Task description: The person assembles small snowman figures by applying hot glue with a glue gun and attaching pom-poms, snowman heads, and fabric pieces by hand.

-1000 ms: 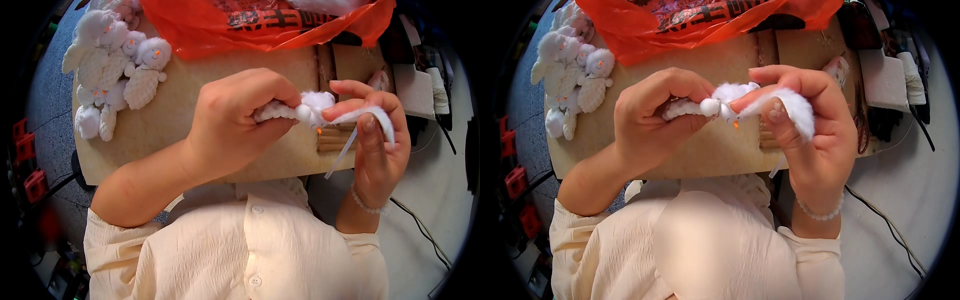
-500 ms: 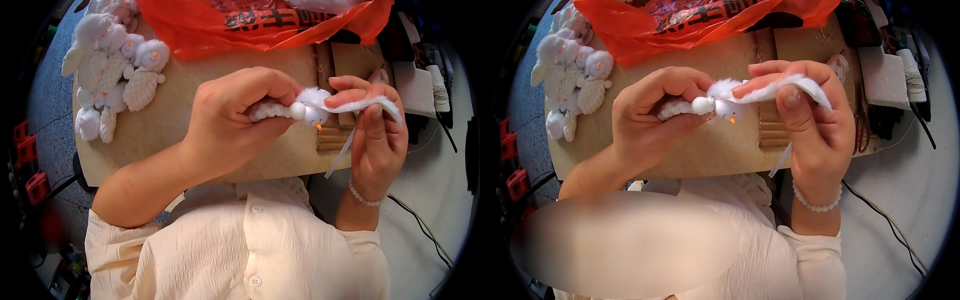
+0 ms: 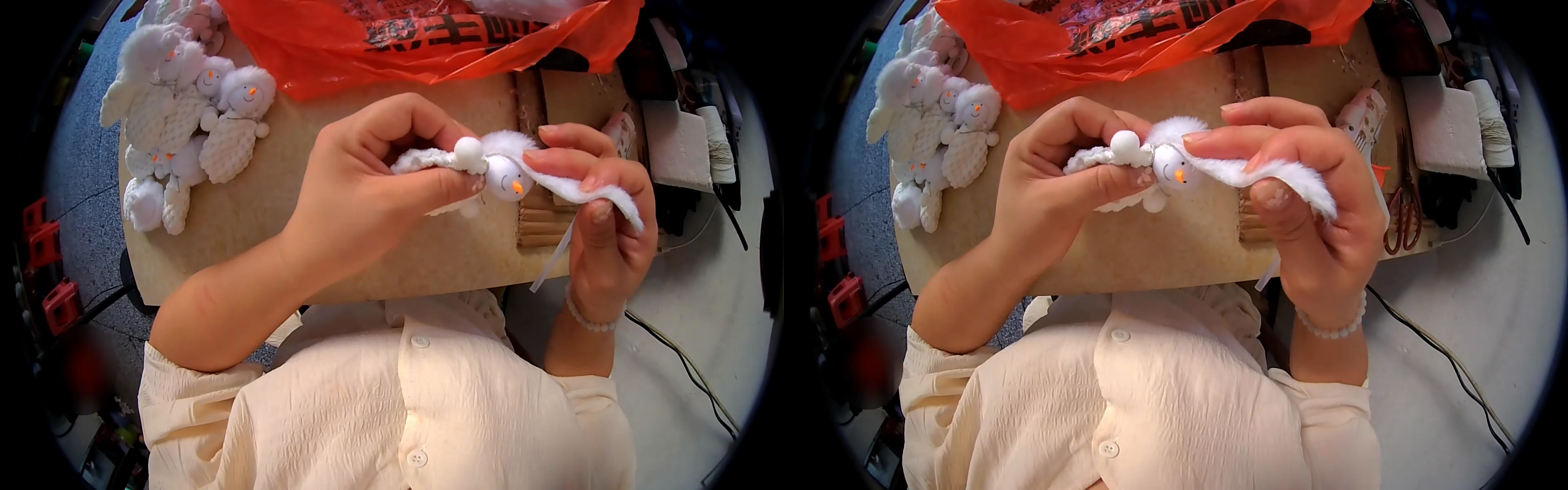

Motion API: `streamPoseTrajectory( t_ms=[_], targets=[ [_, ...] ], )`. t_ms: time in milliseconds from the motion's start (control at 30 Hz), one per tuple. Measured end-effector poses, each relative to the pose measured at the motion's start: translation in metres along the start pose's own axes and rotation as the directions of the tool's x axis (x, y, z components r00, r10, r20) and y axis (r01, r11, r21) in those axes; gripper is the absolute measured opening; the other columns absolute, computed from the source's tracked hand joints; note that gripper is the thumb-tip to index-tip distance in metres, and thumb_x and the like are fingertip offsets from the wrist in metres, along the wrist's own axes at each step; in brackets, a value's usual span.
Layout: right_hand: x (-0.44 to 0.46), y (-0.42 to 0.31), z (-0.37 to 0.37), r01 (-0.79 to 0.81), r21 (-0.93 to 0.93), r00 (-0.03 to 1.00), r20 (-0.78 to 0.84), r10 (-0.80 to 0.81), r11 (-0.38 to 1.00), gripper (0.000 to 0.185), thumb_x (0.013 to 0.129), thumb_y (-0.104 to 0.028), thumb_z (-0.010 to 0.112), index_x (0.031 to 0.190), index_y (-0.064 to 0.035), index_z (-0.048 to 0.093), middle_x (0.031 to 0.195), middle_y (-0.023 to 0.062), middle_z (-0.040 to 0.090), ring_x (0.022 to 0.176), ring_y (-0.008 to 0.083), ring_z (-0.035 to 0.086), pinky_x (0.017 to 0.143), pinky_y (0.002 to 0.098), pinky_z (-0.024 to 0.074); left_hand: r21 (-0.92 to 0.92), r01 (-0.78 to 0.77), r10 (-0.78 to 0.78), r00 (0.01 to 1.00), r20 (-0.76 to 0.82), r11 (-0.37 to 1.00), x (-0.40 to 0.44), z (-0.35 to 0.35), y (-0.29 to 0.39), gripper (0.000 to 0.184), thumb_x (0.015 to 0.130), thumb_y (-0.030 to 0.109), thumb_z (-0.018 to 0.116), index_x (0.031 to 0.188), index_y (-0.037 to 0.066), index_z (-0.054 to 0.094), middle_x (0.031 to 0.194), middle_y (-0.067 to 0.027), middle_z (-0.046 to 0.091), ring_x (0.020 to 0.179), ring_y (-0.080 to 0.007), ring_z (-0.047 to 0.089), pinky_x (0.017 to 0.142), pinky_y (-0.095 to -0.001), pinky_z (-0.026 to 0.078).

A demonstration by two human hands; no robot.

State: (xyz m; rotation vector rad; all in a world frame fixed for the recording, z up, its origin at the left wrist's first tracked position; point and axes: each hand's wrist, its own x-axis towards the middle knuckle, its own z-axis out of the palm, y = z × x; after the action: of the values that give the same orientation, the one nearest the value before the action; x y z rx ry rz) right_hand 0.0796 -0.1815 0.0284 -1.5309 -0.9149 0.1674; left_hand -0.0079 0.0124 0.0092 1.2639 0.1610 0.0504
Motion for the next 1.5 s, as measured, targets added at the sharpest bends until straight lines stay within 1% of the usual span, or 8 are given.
streamPoseTrajectory(
  t_ms=[133,433,700,967,1067,1267,1367,1500],
  targets=[
    [0.0,0.002,-0.006,0.011,-0.047,0.998,0.065,-0.008,0.999,0.027,0.095,-0.034,0.057,0.098,-0.008,0.051,0.1,0.0226,0.068,0.114,0.0339,0.051,0.1,0.0466,0.0368,-0.187,0.107,-0.104,0.994,0.026,0.977,0.002,-0.002,0.0,0.02,0.079,-0.004,0.07,0.095,0.001,0.058,0.1,-0.0092,0.065,0.089,-0.0155,0.065,0.079,-0.0303,0.055],
    [-0.001,0.01,-0.004,0.095,-0.068,0.992,0.085,-0.089,0.993,0.026,0.093,-0.035,0.06,0.096,-0.0102,0.052,0.104,0.0224,0.068,0.115,0.0342,0.05,0.099,0.046,0.0391,-0.282,0.179,-0.171,0.984,0.053,0.942,0.003,-0.005,-0.001,0.019,0.079,-0.001,0.068,0.095,0.003,0.059,0.093,-0.0088,0.067,0.085,-0.0156,0.066,0.076,-0.0309,0.055],
    [-0.002,-0.002,-0.001,0.237,-0.375,0.97,0.134,-0.2,0.896,0.018,0.091,-0.025,0.063,0.094,-0.0091,0.055,0.104,0.0201,0.068,0.112,0.0351,0.053,0.097,0.0442,0.041,-0.448,0.199,-0.171,0.98,0.103,0.871,0.004,-0.009,-0.006,0.018,0.081,-0.001,0.066,0.097,0.002,0.06,0.092,-0.0087,0.067,0.082,-0.0157,0.066,0.074,-0.0312,0.055],
    [-0.004,-0.01,0.0,0.352,-0.55,0.936,0.191,-0.296,0.757,0.014,0.081,-0.012,0.068,0.091,-0.0062,0.06,0.099,0.0169,0.07,0.103,0.0365,0.058,0.088,0.0428,0.0464,-0.488,0.205,-0.178,0.979,0.102,0.848,0.004,-0.009,-0.006,0.018,0.082,0.001,0.066,0.099,0.003,0.059,0.093,-0.0086,0.066,0.082,-0.0162,0.066,0.075,-0.031,0.055],
    [-0.004,-0.01,0.001,0.386,-0.586,0.922,0.216,-0.322,0.713,0.016,0.079,-0.012,0.07,0.091,-0.0052,0.061,0.098,0.0162,0.07,0.1,0.0369,0.059,0.087,0.0428,0.0471,-0.495,0.212,-0.181,0.977,0.112,0.843,0.004,-0.009,-0.006,0.018,0.082,0.001,0.066,0.098,0.003,0.059,0.092,-0.0075,0.066,0.083,-0.0152,0.065,0.075,-0.0303,0.053],
    [-0.004,-0.009,0.004,0.36,-0.573,0.933,0.204,-0.297,0.736,0.019,0.083,-0.017,0.069,0.094,-0.0023,0.066,0.102,0.0172,0.069,0.1,0.0362,0.059,0.086,0.0418,0.0466,-0.533,0.231,-0.199,0.973,0.118,0.814,0.003,-0.01,-0.005,0.017,0.083,0.002,0.065,0.098,0.006,0.058,0.091,-0.0051,0.065,0.085,-0.0129,0.063,0.077,-0.0287,0.051],
    [-0.005,-0.004,0.01,0.334,-0.543,0.941,0.149,-0.303,0.771,0.023,0.076,-0.012,0.071,0.096,-0.0024,0.07,0.105,0.0134,0.07,0.097,0.0315,0.059,0.082,0.0372,0.046,-0.524,0.224,-0.199,0.974,0.105,0.822,0.003,-0.011,-0.004,0.016,0.084,0.002,0.065,0.098,0.006,0.059,0.091,-0.0045,0.065,0.085,-0.0125,0.063,0.077,-0.0283,0.05],
    [-0.007,0.001,0.015,0.315,-0.513,0.946,0.102,-0.308,0.799,0.024,0.076,-0.013,0.071,0.097,-0.0015,0.07,0.107,0.0142,0.069,0.098,0.0316,0.059,0.084,0.0368,0.0457,-0.518,0.201,-0.187,0.979,0.08,0.832,0.003,-0.009,-0.004,0.016,0.085,0.003,0.065,0.098,0.006,0.059,0.091,-0.0039,0.065,0.084,-0.0119,0.063,0.076,-0.0274,0.049]
  ],
)
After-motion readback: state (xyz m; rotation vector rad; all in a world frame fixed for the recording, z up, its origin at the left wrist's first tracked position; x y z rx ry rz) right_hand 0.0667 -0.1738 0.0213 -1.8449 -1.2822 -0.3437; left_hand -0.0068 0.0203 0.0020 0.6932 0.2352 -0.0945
